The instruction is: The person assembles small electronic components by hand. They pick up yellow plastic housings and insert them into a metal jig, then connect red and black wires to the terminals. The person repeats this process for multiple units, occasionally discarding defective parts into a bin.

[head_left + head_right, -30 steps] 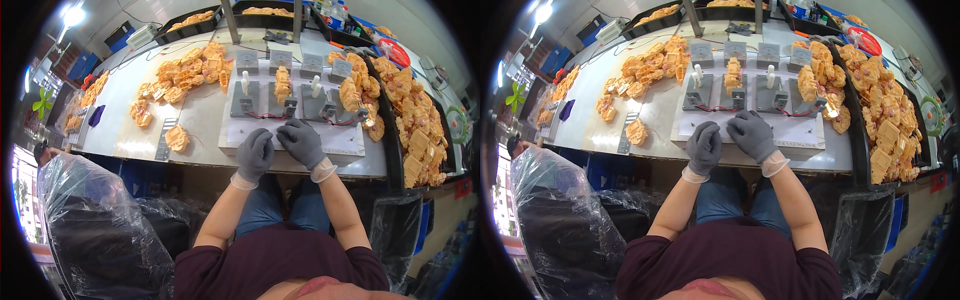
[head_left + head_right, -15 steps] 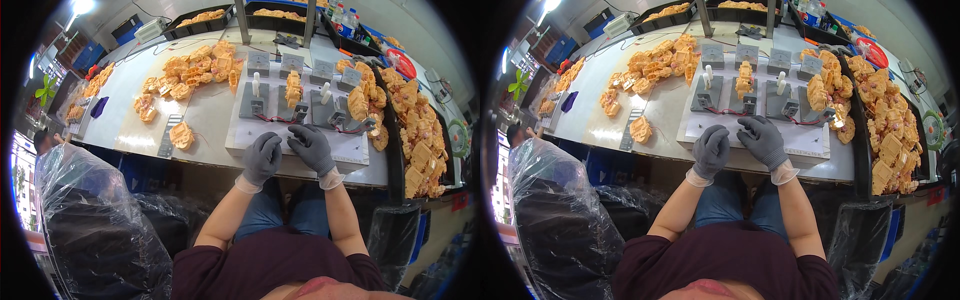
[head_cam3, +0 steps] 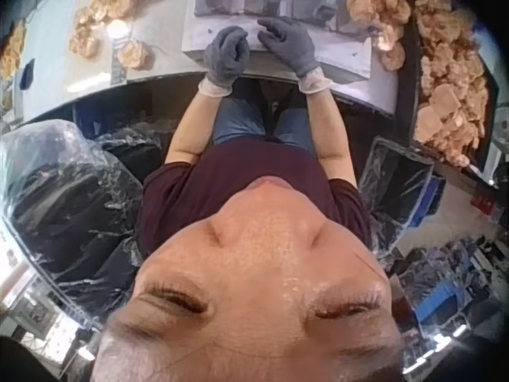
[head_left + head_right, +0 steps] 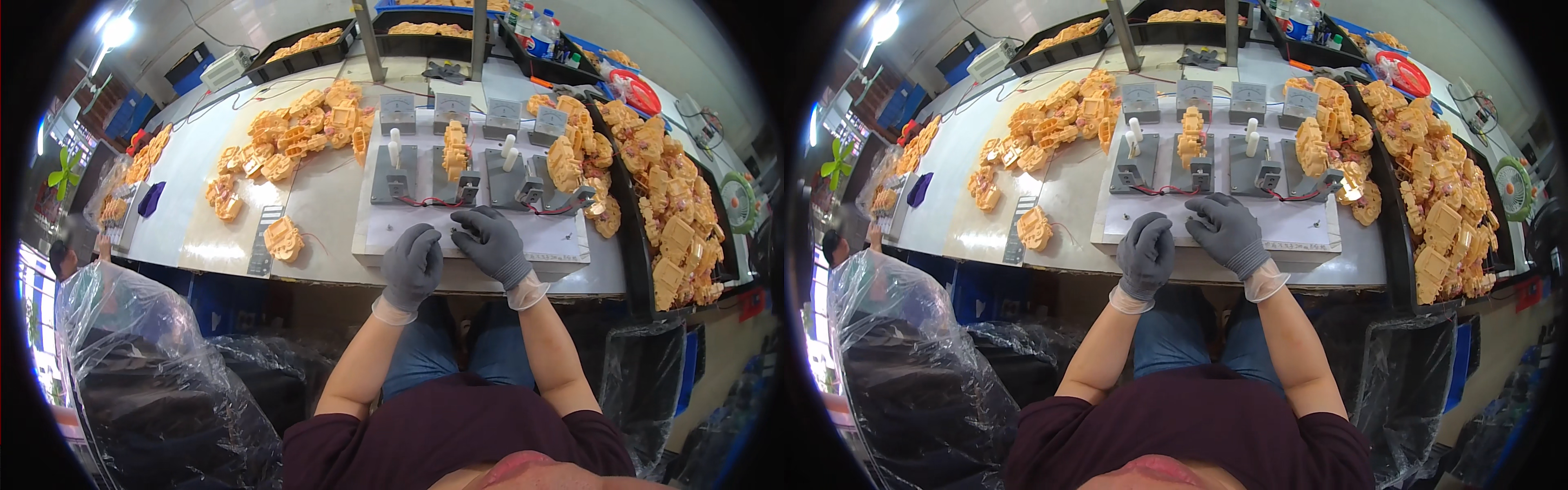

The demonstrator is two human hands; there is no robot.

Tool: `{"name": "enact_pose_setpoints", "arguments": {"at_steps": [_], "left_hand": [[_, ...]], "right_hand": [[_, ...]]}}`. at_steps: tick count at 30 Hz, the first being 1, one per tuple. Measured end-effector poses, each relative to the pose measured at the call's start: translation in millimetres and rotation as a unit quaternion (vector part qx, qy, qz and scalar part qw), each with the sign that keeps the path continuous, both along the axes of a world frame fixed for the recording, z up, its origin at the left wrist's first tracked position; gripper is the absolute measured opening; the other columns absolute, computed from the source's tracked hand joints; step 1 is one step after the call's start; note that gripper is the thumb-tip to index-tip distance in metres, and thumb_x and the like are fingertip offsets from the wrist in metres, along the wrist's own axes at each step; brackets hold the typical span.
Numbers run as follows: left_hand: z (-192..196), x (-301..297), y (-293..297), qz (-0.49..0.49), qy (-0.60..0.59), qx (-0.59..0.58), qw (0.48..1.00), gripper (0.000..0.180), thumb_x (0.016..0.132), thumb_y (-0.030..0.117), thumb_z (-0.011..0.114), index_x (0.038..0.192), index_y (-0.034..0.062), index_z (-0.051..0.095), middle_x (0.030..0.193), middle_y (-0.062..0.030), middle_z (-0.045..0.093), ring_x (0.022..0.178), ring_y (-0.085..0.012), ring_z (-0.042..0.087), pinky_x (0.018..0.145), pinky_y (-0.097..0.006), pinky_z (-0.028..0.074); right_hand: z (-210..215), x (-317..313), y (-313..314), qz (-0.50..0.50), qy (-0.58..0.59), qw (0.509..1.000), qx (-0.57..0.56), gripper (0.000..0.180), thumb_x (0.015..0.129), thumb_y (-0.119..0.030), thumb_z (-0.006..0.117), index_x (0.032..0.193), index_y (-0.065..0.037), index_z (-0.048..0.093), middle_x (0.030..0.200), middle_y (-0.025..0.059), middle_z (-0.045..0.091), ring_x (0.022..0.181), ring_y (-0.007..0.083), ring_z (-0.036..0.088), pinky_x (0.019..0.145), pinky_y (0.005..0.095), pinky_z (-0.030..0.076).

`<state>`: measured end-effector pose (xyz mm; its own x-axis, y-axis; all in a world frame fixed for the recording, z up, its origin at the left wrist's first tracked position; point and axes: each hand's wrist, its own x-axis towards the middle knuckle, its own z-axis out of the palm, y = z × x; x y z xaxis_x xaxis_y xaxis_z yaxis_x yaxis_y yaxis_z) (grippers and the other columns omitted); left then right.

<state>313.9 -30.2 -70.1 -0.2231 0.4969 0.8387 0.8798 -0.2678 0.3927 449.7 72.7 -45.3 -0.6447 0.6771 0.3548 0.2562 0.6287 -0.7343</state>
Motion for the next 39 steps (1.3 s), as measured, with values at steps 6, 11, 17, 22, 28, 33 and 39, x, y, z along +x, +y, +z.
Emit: {"name": "enact_pose_setpoints", "arguments": {"at_steps": [6, 11, 17, 22, 28, 33, 39], "left_hand": [[0.3, 0.8, -1.1, 0.006, 0.004, -0.007, 1.0, 0.022, 0.074, -0.002, 0.061, 0.095, 0.0061, 0.058, 0.091, -0.011, 0.062, 0.074, -0.0289, 0.063, 0.059, -0.035, 0.05], [1.5, 1.7, -0.4, -0.002, 0.003, -0.007, 1.0, 0.02, 0.077, -0.005, 0.059, 0.094, 0.0052, 0.058, 0.091, -0.0125, 0.062, 0.072, -0.0295, 0.063, 0.06, -0.035, 0.05], [2.1, 1.9, -1.8, 0.0, 0.002, -0.016, 1.0, 0.02, 0.077, -0.006, 0.059, 0.094, 0.0047, 0.058, 0.091, -0.0127, 0.062, 0.073, -0.0298, 0.063, 0.06, -0.035, 0.05], [3.3, 3.3, -2.0, 0.006, 0.007, -0.014, 1.0, 0.02, 0.077, -0.005, 0.059, 0.094, 0.0048, 0.058, 0.091, -0.0121, 0.062, 0.073, -0.0296, 0.063, 0.061, -0.036, 0.05], [0.4, 2.3, -1.0, 0.013, 0.013, -0.007, 1.0, 0.021, 0.077, -0.002, 0.06, 0.095, 0.0065, 0.059, 0.093, -0.0108, 0.063, 0.075, -0.0283, 0.063, 0.061, -0.035, 0.05], [-1.1, 2.0, -0.2, 0.016, 0.018, -0.003, 1.0, 0.021, 0.076, -0.002, 0.06, 0.096, 0.0067, 0.058, 0.092, -0.0107, 0.063, 0.074, -0.0282, 0.063, 0.06, -0.035, 0.05], [2.4, 3.7, -1.7, 0.022, 0.022, -0.004, 1.0, 0.022, 0.076, -0.005, 0.06, 0.095, 0.0061, 0.057, 0.091, -0.012, 0.063, 0.073, -0.0289, 0.063, 0.059, -0.035, 0.05]], "right_hand": [[1.5, 0.3, 0.3, 0.001, 0.001, 1.0, 0.008, 0.028, 0.077, -0.025, 0.067, 0.101, -0.01, 0.066, 0.096, 0.0094, 0.065, 0.089, 0.0289, 0.062, 0.076, 0.0384, 0.05], [2.6, 1.5, -0.6, 0.0, -0.001, 1.0, 0.007, 0.028, 0.076, -0.023, 0.068, 0.1, -0.008, 0.066, 0.094, 0.0097, 0.064, 0.086, 0.0271, 0.062, 0.074, 0.0366, 0.05], [2.3, 0.8, -0.8, 0.003, 0.011, 1.0, 0.021, 0.028, 0.076, -0.02, 0.07, 0.1, -0.007, 0.066, 0.093, 0.01, 0.064, 0.082, 0.0249, 0.063, 0.073, 0.034, 0.051], [5.2, 2.0, -1.4, 0.002, 0.011, 1.0, -0.002, 0.027, 0.076, -0.022, 0.068, 0.1, -0.01, 0.066, 0.097, 0.0104, 0.065, 0.089, 0.0285, 0.062, 0.076, 0.0383, 0.05], [3.3, 1.9, -1.6, 0.002, 0.011, 1.0, 0.005, 0.028, 0.076, -0.023, 0.068, 0.1, -0.01, 0.066, 0.098, 0.0106, 0.065, 0.089, 0.0287, 0.063, 0.076, 0.0385, 0.05], [3.2, 2.2, -1.2, -0.001, 0.004, 1.0, 0.009, 0.028, 0.076, -0.024, 0.068, 0.101, -0.011, 0.066, 0.099, 0.0095, 0.065, 0.09, 0.0286, 0.062, 0.077, 0.0388, 0.05], [5.0, 2.5, -2.7, -0.001, -0.004, 1.0, -0.003, 0.028, 0.075, -0.024, 0.068, 0.101, -0.012, 0.066, 0.099, 0.0086, 0.065, 0.091, 0.0284, 0.062, 0.077, 0.0388, 0.05]]}}
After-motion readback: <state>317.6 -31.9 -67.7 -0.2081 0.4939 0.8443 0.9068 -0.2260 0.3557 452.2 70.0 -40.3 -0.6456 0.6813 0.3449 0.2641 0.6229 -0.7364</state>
